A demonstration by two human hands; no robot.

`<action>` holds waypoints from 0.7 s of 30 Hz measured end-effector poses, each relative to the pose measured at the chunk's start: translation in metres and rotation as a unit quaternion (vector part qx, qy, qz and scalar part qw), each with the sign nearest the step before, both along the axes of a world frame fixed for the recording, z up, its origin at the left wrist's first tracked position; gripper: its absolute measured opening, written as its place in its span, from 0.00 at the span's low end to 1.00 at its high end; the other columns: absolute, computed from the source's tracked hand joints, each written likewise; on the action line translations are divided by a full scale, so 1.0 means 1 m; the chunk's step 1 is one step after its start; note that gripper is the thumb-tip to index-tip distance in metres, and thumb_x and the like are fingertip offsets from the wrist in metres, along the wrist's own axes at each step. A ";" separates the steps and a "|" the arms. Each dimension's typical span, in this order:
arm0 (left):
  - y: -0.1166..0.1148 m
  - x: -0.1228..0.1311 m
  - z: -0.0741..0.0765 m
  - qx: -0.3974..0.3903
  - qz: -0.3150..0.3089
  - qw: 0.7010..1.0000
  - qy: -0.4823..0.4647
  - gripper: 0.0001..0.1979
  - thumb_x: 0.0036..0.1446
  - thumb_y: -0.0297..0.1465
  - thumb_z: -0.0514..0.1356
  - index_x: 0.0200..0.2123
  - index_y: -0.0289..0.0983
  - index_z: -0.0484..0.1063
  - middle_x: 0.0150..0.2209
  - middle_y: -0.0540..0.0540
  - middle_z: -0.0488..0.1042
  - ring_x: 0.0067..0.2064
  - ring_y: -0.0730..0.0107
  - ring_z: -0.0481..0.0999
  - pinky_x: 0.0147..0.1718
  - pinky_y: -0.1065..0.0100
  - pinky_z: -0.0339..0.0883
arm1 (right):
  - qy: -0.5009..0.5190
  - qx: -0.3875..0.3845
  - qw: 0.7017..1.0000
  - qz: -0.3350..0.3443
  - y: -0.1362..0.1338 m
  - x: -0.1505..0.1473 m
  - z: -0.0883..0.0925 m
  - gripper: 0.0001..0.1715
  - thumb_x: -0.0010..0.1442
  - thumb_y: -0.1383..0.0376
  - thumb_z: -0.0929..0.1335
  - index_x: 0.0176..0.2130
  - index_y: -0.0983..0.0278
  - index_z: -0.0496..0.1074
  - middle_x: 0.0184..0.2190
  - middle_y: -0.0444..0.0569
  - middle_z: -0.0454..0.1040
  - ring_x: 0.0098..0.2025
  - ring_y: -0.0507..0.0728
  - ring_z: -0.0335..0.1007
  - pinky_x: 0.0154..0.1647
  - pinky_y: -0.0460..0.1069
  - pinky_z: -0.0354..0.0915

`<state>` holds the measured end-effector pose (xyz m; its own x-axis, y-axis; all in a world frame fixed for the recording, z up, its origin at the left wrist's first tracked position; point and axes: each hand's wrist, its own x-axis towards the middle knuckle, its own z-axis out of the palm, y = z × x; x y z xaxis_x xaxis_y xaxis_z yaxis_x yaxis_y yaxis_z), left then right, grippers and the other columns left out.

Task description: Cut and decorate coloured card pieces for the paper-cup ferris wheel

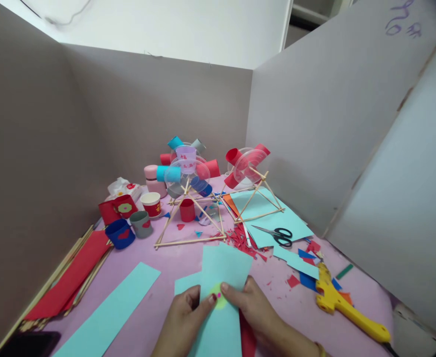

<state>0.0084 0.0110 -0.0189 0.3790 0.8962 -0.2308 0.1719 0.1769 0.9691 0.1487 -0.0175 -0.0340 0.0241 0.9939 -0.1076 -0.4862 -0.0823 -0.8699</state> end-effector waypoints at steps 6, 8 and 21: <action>0.013 -0.014 0.007 0.176 0.044 0.980 0.087 0.18 0.57 0.42 0.51 0.37 0.36 0.72 0.33 0.45 0.76 0.37 0.61 0.73 0.37 0.66 0.64 | -0.010 0.018 0.999 -0.041 0.010 0.028 0.012 0.21 0.45 0.57 0.75 0.36 0.69 0.74 0.31 0.53 0.79 0.30 0.59 0.74 0.35 0.53 0.68; 0.021 -0.019 0.006 0.267 0.041 0.947 0.175 0.20 0.55 0.40 0.55 0.48 0.35 0.68 0.46 0.39 0.73 0.49 0.56 0.68 0.49 0.60 0.58 | 0.013 0.003 0.995 -0.100 0.015 0.042 0.013 0.23 0.45 0.58 0.75 0.40 0.66 0.73 0.35 0.51 0.79 0.35 0.60 0.74 0.38 0.53 0.68; 0.039 -0.044 0.012 0.185 0.141 0.965 0.123 0.12 0.53 0.41 0.55 0.32 0.39 0.69 0.25 0.49 0.75 0.26 0.64 0.72 0.26 0.68 0.64 | -0.031 0.010 0.997 -0.067 0.019 0.044 0.006 0.24 0.47 0.55 0.73 0.41 0.68 0.73 0.34 0.52 0.79 0.35 0.60 0.74 0.40 0.54 0.65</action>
<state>-0.0359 0.0501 -0.0065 0.0822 0.9939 0.0736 0.3996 -0.1005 0.9111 0.1932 0.0013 -0.0281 0.1636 0.9832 -0.0811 -0.4361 -0.0017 -0.8999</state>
